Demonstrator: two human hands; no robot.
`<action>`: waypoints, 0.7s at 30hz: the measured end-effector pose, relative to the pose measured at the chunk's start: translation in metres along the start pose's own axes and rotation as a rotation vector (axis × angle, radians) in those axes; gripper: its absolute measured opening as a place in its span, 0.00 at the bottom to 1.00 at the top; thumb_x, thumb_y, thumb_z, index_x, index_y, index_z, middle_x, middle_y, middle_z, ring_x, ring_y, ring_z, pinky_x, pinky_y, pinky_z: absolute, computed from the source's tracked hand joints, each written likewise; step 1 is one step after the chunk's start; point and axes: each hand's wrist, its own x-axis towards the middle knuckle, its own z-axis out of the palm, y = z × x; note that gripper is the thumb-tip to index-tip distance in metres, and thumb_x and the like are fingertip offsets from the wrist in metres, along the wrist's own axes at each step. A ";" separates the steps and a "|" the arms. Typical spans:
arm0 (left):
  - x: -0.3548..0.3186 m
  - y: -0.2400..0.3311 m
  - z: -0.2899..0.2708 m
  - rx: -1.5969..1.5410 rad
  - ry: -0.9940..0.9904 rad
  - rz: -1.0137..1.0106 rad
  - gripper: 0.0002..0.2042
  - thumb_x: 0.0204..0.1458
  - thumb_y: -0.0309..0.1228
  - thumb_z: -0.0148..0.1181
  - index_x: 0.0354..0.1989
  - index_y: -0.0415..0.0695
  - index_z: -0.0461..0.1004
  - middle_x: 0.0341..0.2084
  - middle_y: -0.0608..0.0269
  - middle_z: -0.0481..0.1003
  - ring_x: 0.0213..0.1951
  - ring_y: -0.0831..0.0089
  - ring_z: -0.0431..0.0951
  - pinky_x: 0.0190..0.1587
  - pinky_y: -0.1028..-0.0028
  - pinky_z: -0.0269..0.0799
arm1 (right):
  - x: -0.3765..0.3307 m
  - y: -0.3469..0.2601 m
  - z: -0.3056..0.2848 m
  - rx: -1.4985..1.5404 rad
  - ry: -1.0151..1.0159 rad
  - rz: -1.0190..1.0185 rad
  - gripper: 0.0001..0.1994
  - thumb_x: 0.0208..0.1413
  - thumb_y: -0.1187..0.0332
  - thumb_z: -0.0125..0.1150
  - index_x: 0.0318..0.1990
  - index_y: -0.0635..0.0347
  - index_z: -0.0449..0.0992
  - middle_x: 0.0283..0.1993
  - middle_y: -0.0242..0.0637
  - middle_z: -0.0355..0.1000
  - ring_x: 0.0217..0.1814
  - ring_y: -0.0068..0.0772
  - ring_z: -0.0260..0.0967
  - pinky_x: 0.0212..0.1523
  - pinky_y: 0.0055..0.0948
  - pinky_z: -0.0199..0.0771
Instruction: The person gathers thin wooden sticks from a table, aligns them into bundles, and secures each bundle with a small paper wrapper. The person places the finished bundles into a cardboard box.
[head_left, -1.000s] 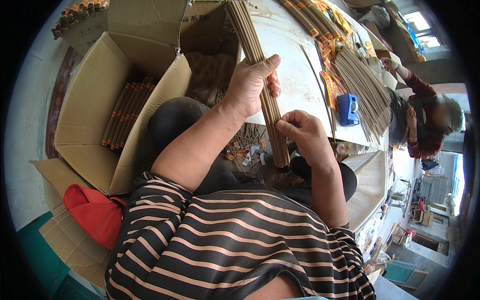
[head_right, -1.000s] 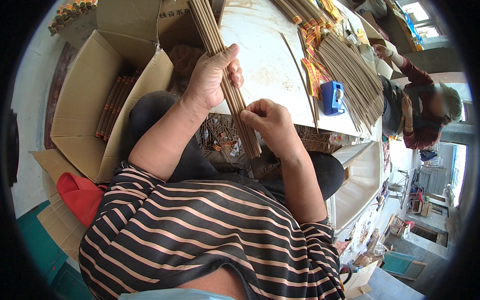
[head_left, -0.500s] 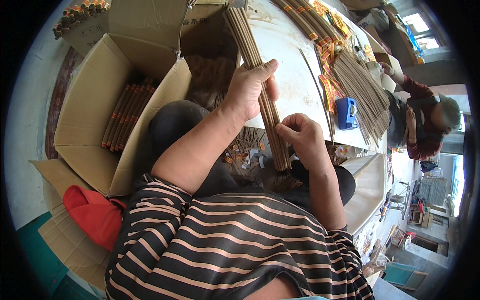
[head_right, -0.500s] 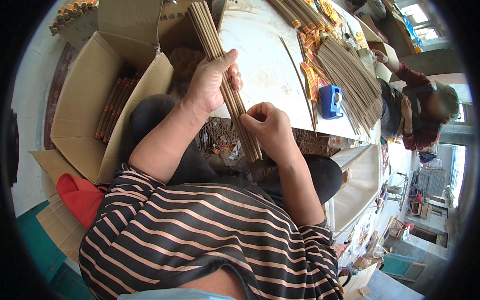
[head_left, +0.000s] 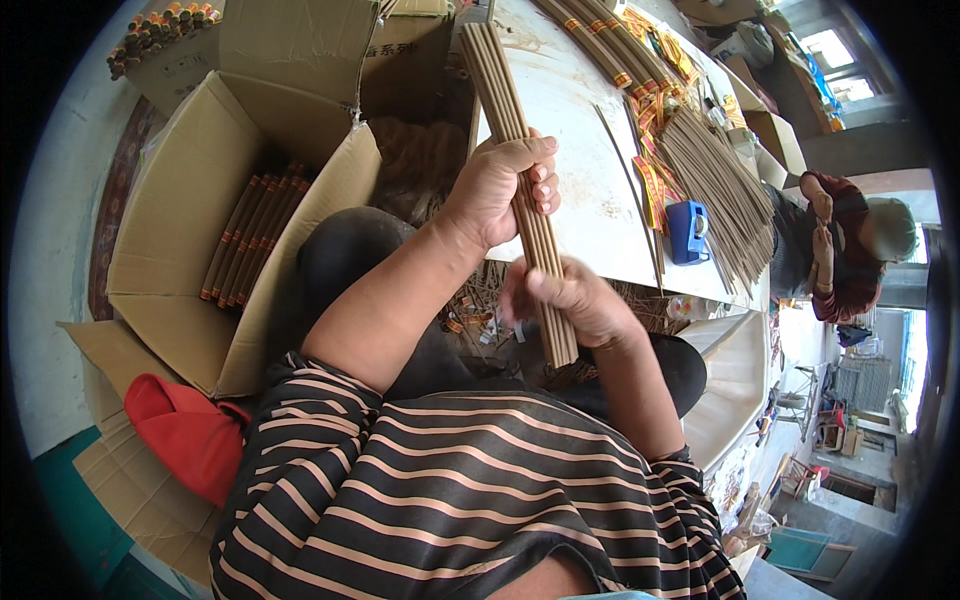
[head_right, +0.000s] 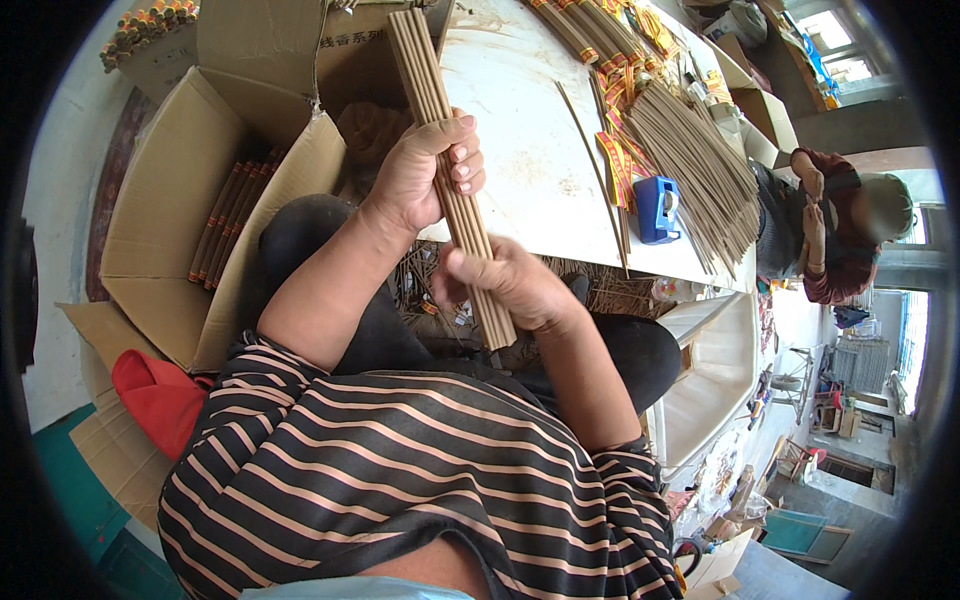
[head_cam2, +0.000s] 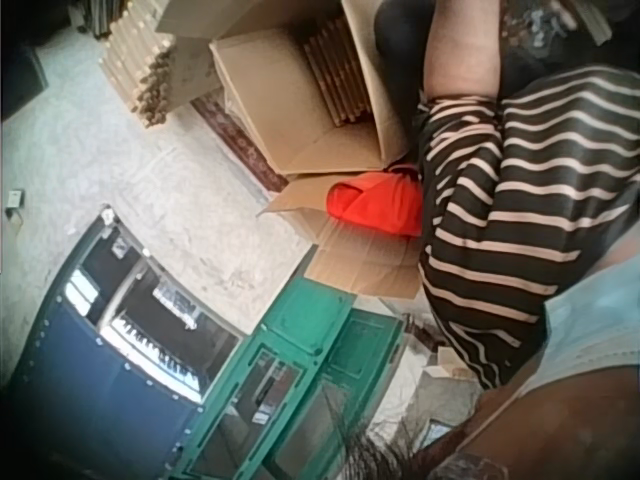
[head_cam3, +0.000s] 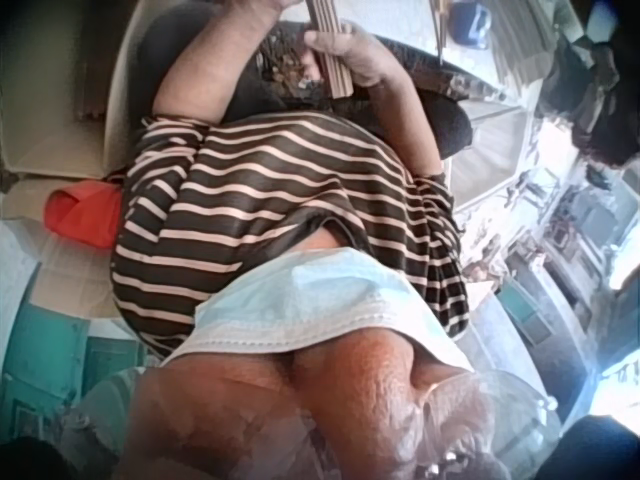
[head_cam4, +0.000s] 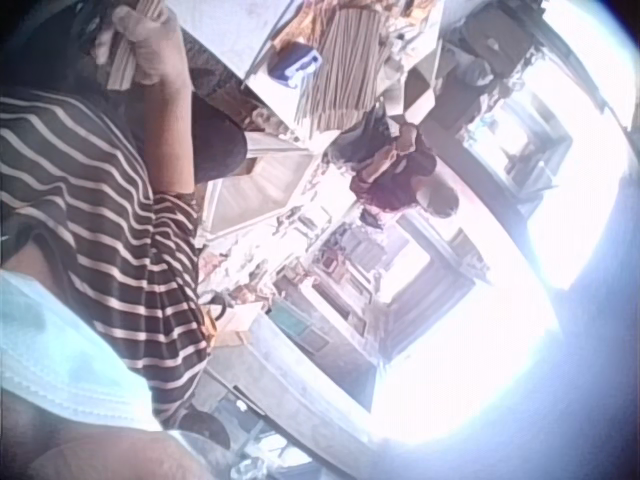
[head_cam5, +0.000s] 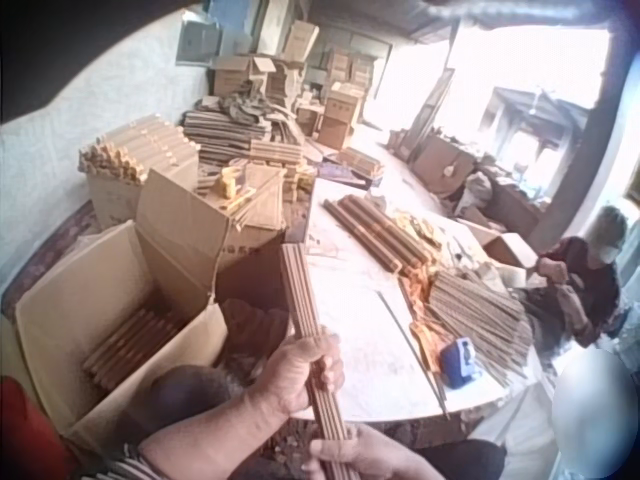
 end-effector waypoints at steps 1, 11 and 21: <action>0.000 0.001 0.001 0.032 0.023 0.011 0.08 0.47 0.25 0.58 0.23 0.46 0.65 0.13 0.69 0.65 0.15 0.77 0.66 0.20 0.75 0.64 | -0.001 0.001 0.009 0.127 -0.099 0.100 0.16 0.50 0.61 0.63 0.37 0.64 0.67 0.24 0.34 0.68 0.22 0.23 0.65 0.25 0.22 0.68; 0.007 0.020 -0.005 0.069 0.016 0.089 0.09 0.49 0.30 0.59 0.21 0.46 0.66 0.13 0.71 0.65 0.15 0.79 0.65 0.20 0.78 0.62 | -0.002 0.003 0.027 -0.167 0.169 0.056 0.08 0.51 0.71 0.57 0.29 0.60 0.63 0.15 0.28 0.61 0.10 0.19 0.57 0.12 0.19 0.59; 0.012 0.020 -0.014 0.128 0.214 0.164 0.07 0.47 0.25 0.60 0.24 0.42 0.66 0.12 0.67 0.64 0.13 0.75 0.65 0.17 0.74 0.64 | 0.002 0.017 0.028 -0.393 0.338 0.012 0.07 0.49 0.70 0.58 0.29 0.61 0.66 0.17 0.32 0.65 0.12 0.21 0.61 0.14 0.20 0.61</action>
